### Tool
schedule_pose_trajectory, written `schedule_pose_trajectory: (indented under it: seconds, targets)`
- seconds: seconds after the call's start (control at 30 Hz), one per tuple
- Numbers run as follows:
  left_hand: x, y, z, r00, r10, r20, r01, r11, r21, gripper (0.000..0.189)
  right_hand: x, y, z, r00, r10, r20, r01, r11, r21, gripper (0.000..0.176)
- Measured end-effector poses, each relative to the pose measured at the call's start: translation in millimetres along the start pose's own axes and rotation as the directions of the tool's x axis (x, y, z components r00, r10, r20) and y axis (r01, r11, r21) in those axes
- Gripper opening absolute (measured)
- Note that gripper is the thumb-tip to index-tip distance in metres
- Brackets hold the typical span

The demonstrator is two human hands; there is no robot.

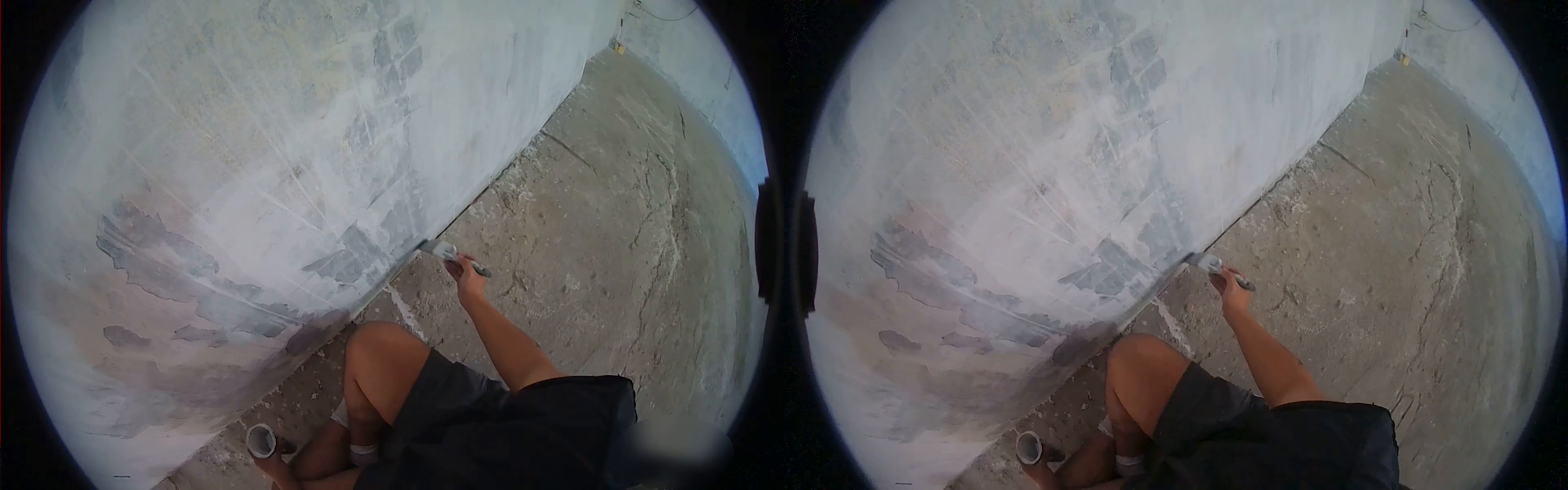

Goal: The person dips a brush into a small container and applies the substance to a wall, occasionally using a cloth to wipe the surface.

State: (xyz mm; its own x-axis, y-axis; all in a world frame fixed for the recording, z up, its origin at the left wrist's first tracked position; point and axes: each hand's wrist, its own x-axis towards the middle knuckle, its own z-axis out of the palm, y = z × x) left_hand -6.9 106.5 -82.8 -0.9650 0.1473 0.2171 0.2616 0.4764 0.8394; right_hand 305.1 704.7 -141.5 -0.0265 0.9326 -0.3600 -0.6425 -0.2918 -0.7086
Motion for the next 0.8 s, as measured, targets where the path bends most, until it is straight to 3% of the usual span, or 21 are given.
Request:
schedule_pose_trajectory:
  seconds: [0.23,0.33,0.47,0.53,0.67,0.8]
  targets:
    - [3.4,-9.6,-0.6,1.000,-0.008,-0.013,0.008,0.999,0.048,0.080,-28.3,-50.5,46.3,0.972,-0.133,0.195,0.081,0.964,0.251,0.018]
    - [5.5,-9.9,-1.9,0.999,-0.029,0.029,0.029,1.000,-0.003,0.082,-36.7,-58.9,42.2,0.980,-0.178,0.091,0.142,0.942,0.305,0.019]
    - [5.6,-10.0,-3.1,1.000,-0.007,0.019,0.006,1.000,0.030,0.083,-16.6,-14.4,18.0,0.996,-0.072,-0.046,0.079,0.982,0.171,0.018]
    - [4.4,-15.9,-5.4,0.999,-0.043,0.023,0.043,0.999,0.024,0.082,-12.7,5.1,9.4,0.995,-0.015,-0.100,0.014,1.000,-0.012,0.016]
    - [-0.1,6.6,-3.3,1.000,0.000,0.008,-0.001,0.994,0.113,0.081,-22.8,3.1,29.2,0.995,-0.036,-0.093,0.035,0.999,-0.018,0.016]
    - [-2.6,25.7,2.5,0.999,-0.038,-0.001,0.038,0.997,0.072,0.082,-62.7,-57.4,89.6,0.981,-0.147,0.124,0.145,0.989,0.019,0.015]
